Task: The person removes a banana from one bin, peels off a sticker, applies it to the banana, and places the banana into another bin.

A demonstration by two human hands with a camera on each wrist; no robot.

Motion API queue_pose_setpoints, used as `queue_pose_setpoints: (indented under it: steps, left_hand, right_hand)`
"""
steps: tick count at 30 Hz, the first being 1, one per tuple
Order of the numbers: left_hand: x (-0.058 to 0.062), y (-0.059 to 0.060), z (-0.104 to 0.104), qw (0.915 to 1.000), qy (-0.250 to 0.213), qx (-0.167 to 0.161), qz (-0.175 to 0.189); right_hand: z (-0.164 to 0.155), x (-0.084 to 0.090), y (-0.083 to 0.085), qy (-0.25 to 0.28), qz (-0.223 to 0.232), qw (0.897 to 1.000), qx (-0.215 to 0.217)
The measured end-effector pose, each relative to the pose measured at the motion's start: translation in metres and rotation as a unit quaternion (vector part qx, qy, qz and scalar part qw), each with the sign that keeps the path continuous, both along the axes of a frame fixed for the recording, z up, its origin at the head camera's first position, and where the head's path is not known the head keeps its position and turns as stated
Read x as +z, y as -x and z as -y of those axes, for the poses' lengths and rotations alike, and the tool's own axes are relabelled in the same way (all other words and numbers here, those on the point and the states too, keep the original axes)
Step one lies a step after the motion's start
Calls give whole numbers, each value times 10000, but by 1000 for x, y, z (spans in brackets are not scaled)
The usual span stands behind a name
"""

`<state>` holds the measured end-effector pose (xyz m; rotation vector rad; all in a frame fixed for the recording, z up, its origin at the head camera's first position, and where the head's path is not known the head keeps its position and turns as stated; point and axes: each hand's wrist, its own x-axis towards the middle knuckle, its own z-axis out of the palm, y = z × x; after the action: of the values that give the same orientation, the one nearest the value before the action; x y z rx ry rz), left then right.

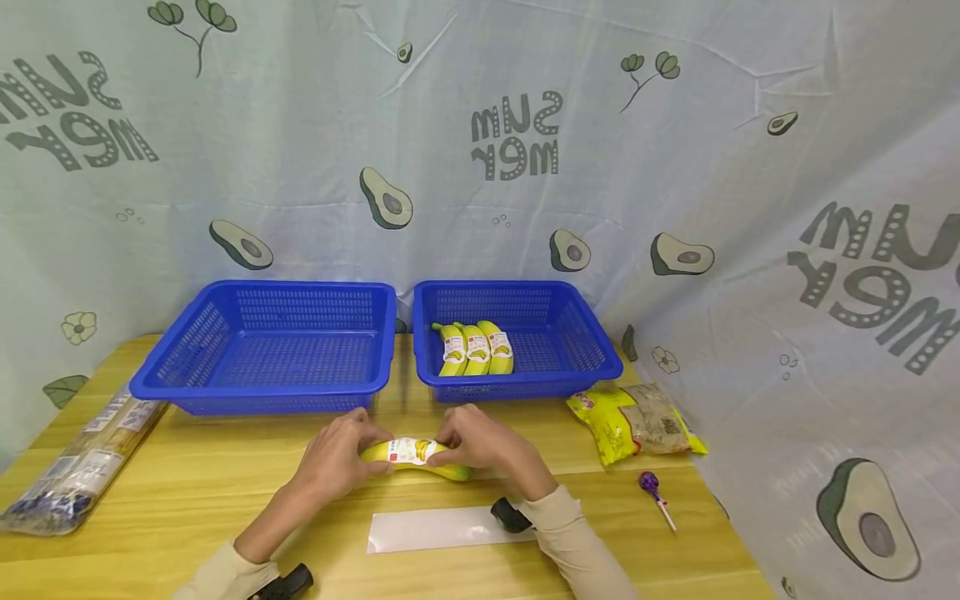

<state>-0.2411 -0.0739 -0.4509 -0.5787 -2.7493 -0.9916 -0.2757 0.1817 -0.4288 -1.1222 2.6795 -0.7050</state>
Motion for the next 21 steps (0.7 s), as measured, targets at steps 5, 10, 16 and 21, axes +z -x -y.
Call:
queue_pose_setpoints:
  steps: [5, 10, 16, 21]
  left_hand:
    - [3, -3, 0, 9996, -43, -180, 196]
    - [3, -5, 1, 9993, -43, -210, 315]
    - [2, -7, 0, 9992, -135, -237, 303]
    - [6, -8, -2, 9993, -223, -275, 73]
  right_hand:
    - [-9, 4, -1, 43, 206, 9997, 110]
    - [-12, 3, 0, 323, 423, 9985, 148]
    - [-4, 1, -2, 770, 544, 9954, 181]
    - [5, 3, -3, 962, 517, 9939, 145]
